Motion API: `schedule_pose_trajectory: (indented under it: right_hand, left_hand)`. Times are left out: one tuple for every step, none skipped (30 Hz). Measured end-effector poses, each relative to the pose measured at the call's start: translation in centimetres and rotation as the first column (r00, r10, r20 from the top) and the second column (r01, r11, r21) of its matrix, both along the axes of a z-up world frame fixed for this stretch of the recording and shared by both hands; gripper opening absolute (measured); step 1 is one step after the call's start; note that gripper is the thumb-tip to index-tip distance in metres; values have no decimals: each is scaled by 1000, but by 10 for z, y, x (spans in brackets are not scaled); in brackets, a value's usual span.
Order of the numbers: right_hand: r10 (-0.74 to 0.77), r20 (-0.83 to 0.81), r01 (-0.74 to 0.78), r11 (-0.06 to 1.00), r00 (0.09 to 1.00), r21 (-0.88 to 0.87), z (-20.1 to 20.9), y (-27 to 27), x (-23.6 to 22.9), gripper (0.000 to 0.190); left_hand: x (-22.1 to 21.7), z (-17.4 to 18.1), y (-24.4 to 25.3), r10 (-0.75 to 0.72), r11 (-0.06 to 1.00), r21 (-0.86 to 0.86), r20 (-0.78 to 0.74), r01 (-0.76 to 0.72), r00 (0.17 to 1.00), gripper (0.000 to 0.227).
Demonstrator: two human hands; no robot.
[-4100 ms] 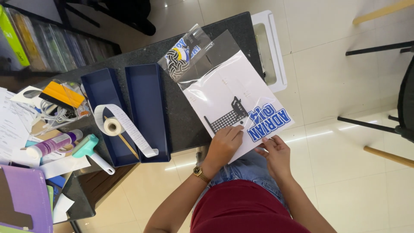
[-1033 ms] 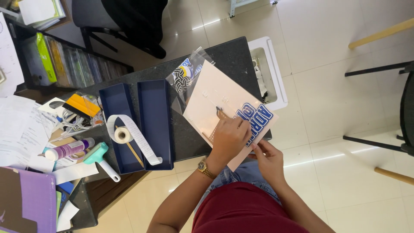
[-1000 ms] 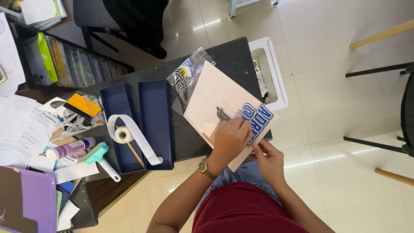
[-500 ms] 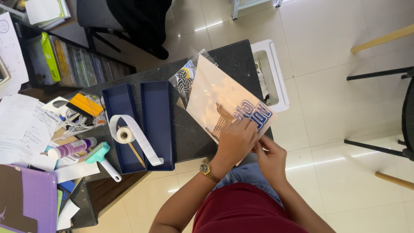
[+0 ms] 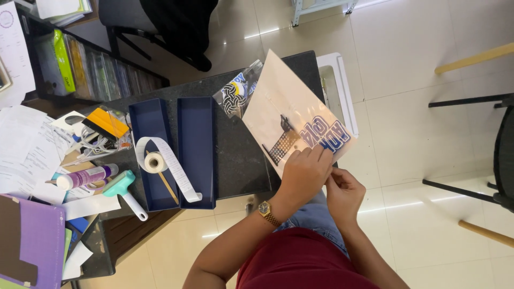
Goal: The person places a printed sheet of paper into a clear plastic sleeve and then places the sleeve into a dark blue bin.
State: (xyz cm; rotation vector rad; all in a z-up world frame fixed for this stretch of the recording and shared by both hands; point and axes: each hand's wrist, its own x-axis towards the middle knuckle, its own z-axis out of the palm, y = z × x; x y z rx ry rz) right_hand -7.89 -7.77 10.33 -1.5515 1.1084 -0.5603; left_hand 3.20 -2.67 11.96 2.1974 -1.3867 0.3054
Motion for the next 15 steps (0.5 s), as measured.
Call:
schedule_pose_trajectory:
  right_hand:
    - [1, -1, -1, 1000, 1000, -1, 0, -1, 1, 4]
    - [-7, 8, 7, 1000, 1000, -12, 0, -1, 2, 5]
    - [-14, 17, 15, 1000, 1000, -23, 1, -1, 4, 6]
    - [-10, 17, 11, 1000, 1000, -23, -5, -3, 2, 6]
    - [-20, 18, 21, 999, 1000, -40, -11, -4, 0, 8]
    - [-32, 20, 33, 998, 999, -58, -17, -6, -2, 9]
    - [-30, 19, 31, 998, 999, -60, -14, -7, -1, 9]
    - [-37, 30, 39, 998, 999, -48, -10, -8, 0, 9]
    - [-45, 40, 46, 998, 998, -37, -7, -9, 1, 9]
    - [-41, 38, 43, 998, 998, -36, -7, -7, 1, 9]
    - [-37, 41, 38, 999, 998, -28, -8, -6, 1, 8]
    - [-36, 45, 37, 999, 998, -21, -8, -5, 1, 8]
    - [-36, 43, 37, 999, 998, -22, -11, -4, -2, 8]
    - [-27, 49, 28, 1000, 998, -10, -15, -3, -4, 6]
    - [-19, 55, 19, 1000, 998, 2, -19, -2, -6, 9]
  left_hand:
    - [-2, -5, -1, 1, 1000, -1, -1, -1, 1000, 13]
    - [-4, -10, -2, 4, 1000, -7, 27, -4, 1000, 12]
    - [-7, -15, -3, 7, 1000, -13, 55, -6, 998, 11]
    - [-8, -15, -4, 11, 1000, -14, 55, -10, 998, 11]
    - [-9, -15, -4, 12, 1000, -17, 63, -11, 998, 13]
    - [-11, -16, -5, 12, 1000, -22, 72, -11, 997, 14]
    - [-13, -16, -6, 14, 1000, -24, 71, -13, 997, 14]
    - [-16, -17, -6, 13, 999, -31, 63, -11, 998, 14]
    - [-18, -17, -6, 12, 999, -39, 54, -10, 998, 15]
    - [-16, -16, -7, 16, 999, -37, 53, -14, 998, 15]
    - [-13, -15, -7, 31, 999, -43, 80, -27, 996, 15]
    - [-11, -14, -9, 43, 998, -50, 107, -38, 993, 15]
    - [-10, -13, -8, 43, 998, -51, 105, -38, 994, 15]
    - [-9, -13, -9, 55, 997, -56, 109, -49, 993, 15]
    - [-7, -12, -9, 66, 996, -62, 113, -59, 991, 15]
